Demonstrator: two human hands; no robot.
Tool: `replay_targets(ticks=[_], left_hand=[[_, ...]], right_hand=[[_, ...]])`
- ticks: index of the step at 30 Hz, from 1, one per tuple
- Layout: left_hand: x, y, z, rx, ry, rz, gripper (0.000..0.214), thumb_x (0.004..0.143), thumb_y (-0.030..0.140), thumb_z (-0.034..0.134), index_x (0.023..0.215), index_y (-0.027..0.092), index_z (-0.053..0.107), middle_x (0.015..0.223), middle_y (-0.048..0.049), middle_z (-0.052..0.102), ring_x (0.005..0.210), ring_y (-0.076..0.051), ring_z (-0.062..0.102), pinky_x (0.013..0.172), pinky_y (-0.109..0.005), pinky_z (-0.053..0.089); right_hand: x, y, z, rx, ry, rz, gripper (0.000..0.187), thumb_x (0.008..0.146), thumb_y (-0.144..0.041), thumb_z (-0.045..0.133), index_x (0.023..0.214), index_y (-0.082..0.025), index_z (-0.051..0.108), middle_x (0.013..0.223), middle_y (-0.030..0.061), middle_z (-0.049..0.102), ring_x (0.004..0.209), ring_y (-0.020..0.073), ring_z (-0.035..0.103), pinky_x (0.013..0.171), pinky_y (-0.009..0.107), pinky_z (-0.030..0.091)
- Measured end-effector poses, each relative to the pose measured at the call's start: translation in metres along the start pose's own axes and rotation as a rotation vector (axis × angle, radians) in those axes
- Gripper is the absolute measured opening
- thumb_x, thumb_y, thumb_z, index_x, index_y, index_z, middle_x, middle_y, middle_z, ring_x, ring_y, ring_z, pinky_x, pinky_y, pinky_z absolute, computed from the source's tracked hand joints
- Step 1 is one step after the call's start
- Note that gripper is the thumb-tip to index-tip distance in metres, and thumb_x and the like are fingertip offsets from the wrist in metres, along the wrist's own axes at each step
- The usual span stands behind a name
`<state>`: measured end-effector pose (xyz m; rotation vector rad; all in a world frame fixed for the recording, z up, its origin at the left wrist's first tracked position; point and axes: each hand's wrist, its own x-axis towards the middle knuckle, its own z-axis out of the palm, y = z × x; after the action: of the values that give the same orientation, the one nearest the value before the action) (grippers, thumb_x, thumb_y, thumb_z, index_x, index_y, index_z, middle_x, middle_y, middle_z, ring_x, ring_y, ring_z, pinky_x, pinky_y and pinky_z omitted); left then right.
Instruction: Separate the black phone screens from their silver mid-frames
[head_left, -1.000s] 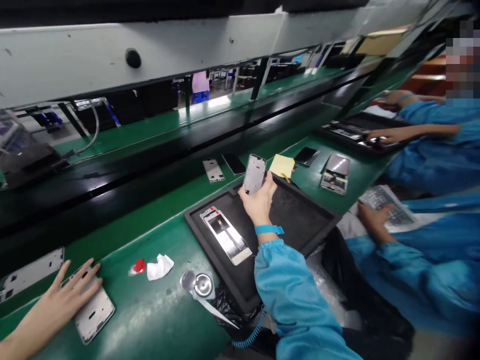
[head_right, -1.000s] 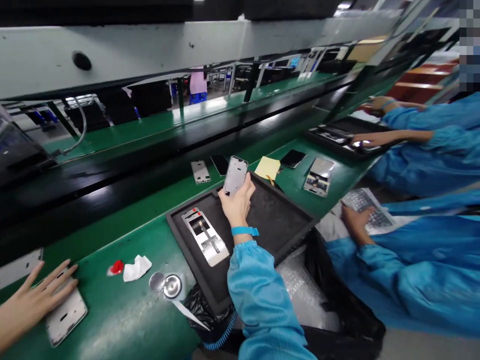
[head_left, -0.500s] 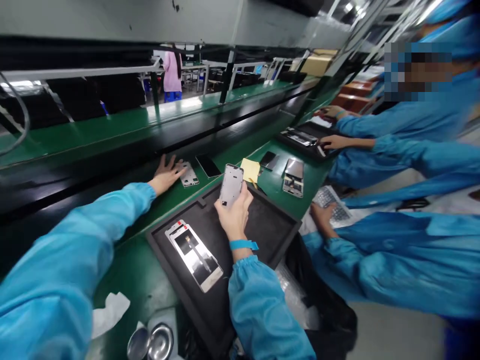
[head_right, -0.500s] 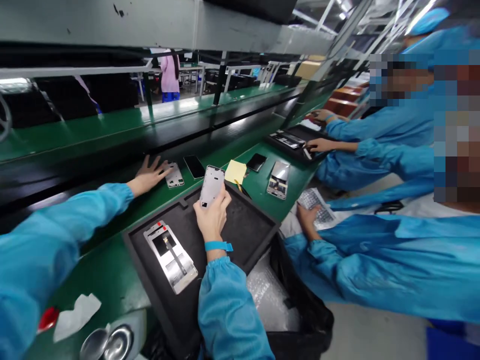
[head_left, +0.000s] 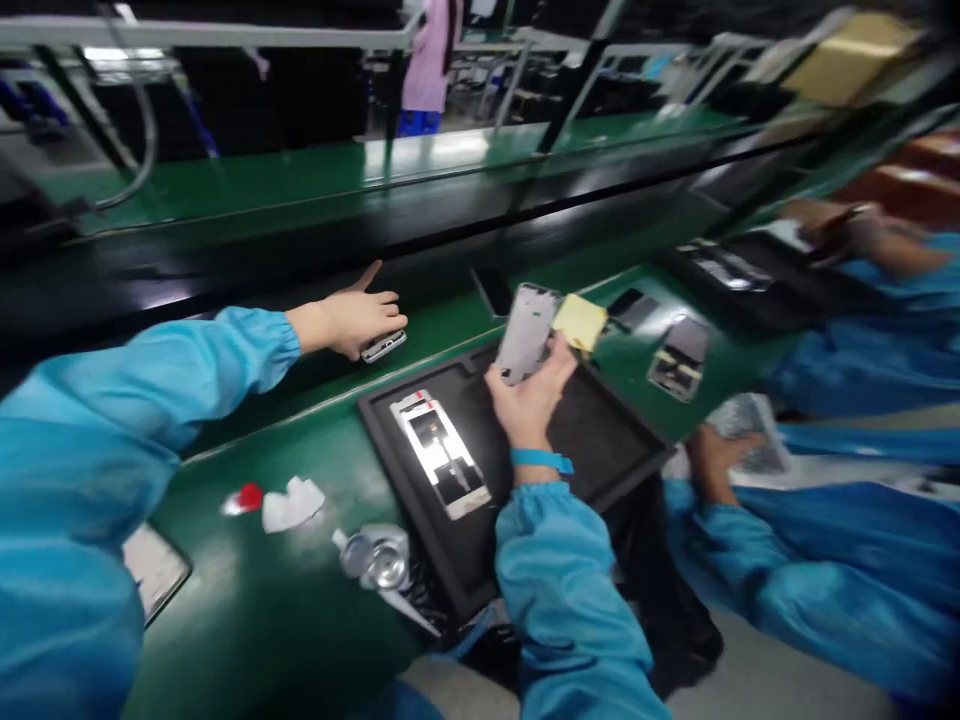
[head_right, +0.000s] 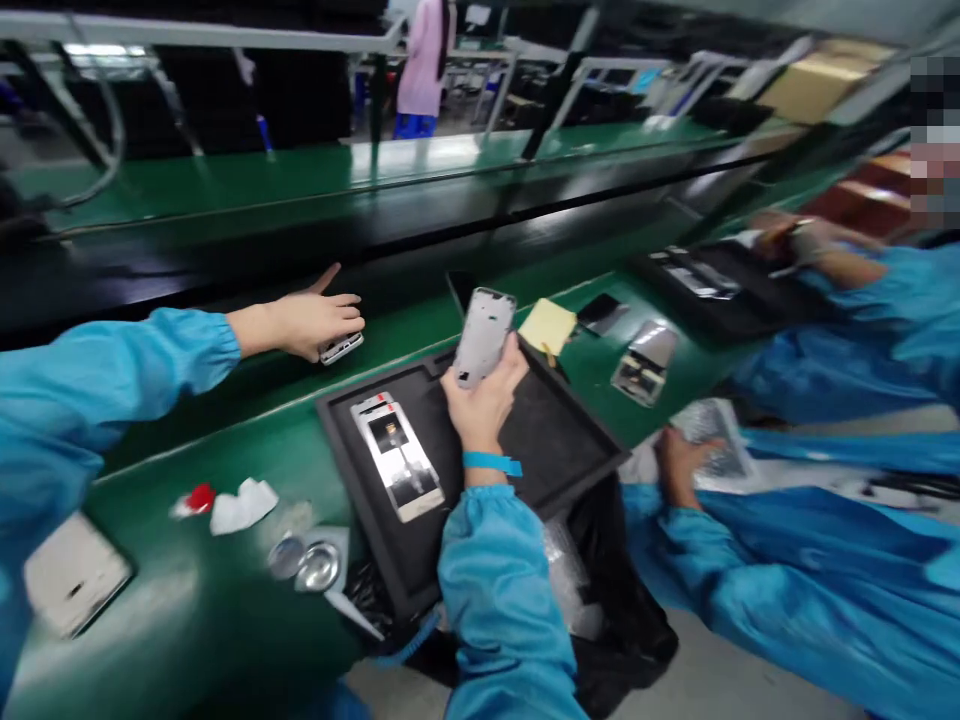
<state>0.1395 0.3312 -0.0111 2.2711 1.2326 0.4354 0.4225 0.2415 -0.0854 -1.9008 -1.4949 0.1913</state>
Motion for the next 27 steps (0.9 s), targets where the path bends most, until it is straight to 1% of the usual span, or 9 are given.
replay_targets(ticks=[2,4,8,14,17,20,22,24,27], left_hand=[[-0.075,0.001,-0.014,0.191,-0.158,0.073,0.054,0.057,0.007,0.095,0.104,0.022,0.073,0.121,-0.0103,0.074,0.142,-0.043,0.053,0.133,-0.067,0.017],[-0.149,0.01,-0.013,0.429,-0.278,0.135,0.064,0.054,0.008,0.094,0.112,0.024,0.071,0.124,-0.0105,0.073,0.138,-0.044,0.054,0.132,-0.072,-0.006],[-0.244,0.028,0.022,0.469,-0.37,-0.023,0.059,0.058,0.015,0.095,0.113,0.022,0.074,0.119,-0.0127,0.075,0.128,-0.043,0.06,0.133,-0.067,-0.015],[-0.258,0.006,0.046,0.222,-0.258,-0.092,0.073,0.053,0.016,0.096,0.123,0.014,0.075,0.132,-0.022,0.074,0.14,-0.053,0.054,0.126,-0.083,-0.006],[-0.266,0.004,0.04,-0.041,-0.11,-0.06,0.111,0.055,0.052,0.101,0.152,0.014,0.061,0.158,-0.0301,0.056,0.154,-0.058,0.041,0.126,-0.084,0.002],[-0.285,0.029,0.047,-0.408,0.122,0.004,0.134,0.071,0.105,0.057,0.173,0.024,0.029,0.177,-0.0246,0.033,0.161,-0.047,0.039,0.13,-0.067,0.032],[-0.296,0.056,0.06,-0.666,0.295,-0.001,0.131,0.073,0.112,0.026,0.175,0.03,0.02,0.177,-0.0197,0.036,0.158,-0.043,0.045,0.124,-0.062,0.045],[-0.301,0.083,0.07,-1.137,0.551,-0.108,0.121,0.073,0.105,0.056,0.167,0.031,0.039,0.167,-0.0165,0.053,0.153,-0.043,0.052,0.124,-0.06,0.048],[-0.303,0.109,0.069,-1.543,0.836,-0.314,0.088,0.073,0.063,0.094,0.147,0.029,0.061,0.137,-0.0089,0.075,0.136,-0.033,0.068,0.121,-0.048,0.053]], right_hand=[[-0.007,-0.012,-0.007,0.039,-0.034,-0.118,0.101,0.086,-0.031,0.062,0.169,-0.003,0.013,0.164,0.0284,0.034,0.157,0.0369,0.041,0.124,0.05,0.047],[-0.019,-0.03,-0.019,0.079,-0.102,-0.237,0.104,0.083,-0.03,0.066,0.171,-0.007,0.013,0.165,0.027,0.034,0.156,0.0391,0.041,0.121,0.056,0.05],[-0.061,-0.078,-0.055,0.211,-0.214,-0.44,0.108,0.078,-0.032,0.073,0.171,-0.019,0.021,0.165,0.0217,0.039,0.153,0.0414,0.046,0.118,0.064,0.051],[-0.141,-0.127,-0.097,0.308,-0.192,-0.794,0.088,0.083,-0.029,0.072,0.164,-0.026,0.037,0.156,0.017,0.049,0.151,0.038,0.051,0.118,0.059,0.056],[-0.17,-0.14,-0.103,0.276,-0.184,-0.852,0.092,0.085,-0.023,0.072,0.167,-0.03,0.03,0.159,0.0171,0.047,0.153,0.0392,0.051,0.113,0.057,0.062],[-0.195,-0.158,-0.099,0.3,-0.235,-0.874,0.101,0.083,-0.02,0.074,0.17,-0.03,0.024,0.164,0.0184,0.044,0.152,0.0413,0.053,0.109,0.057,0.064],[-0.212,-0.173,-0.09,0.322,-0.301,-0.873,0.106,0.082,-0.019,0.075,0.172,-0.03,0.021,0.167,0.0186,0.042,0.151,0.0422,0.055,0.106,0.056,0.066],[-0.23,-0.184,-0.08,0.326,-0.375,-0.853,0.11,0.082,-0.019,0.075,0.174,-0.03,0.017,0.171,0.0187,0.039,0.149,0.0426,0.057,0.102,0.056,0.068],[-0.237,-0.183,-0.067,0.363,-0.539,-0.856,0.11,0.09,-0.03,0.078,0.177,-0.031,0.01,0.18,0.0181,0.027,0.154,0.0417,0.053,0.109,0.056,0.064]])
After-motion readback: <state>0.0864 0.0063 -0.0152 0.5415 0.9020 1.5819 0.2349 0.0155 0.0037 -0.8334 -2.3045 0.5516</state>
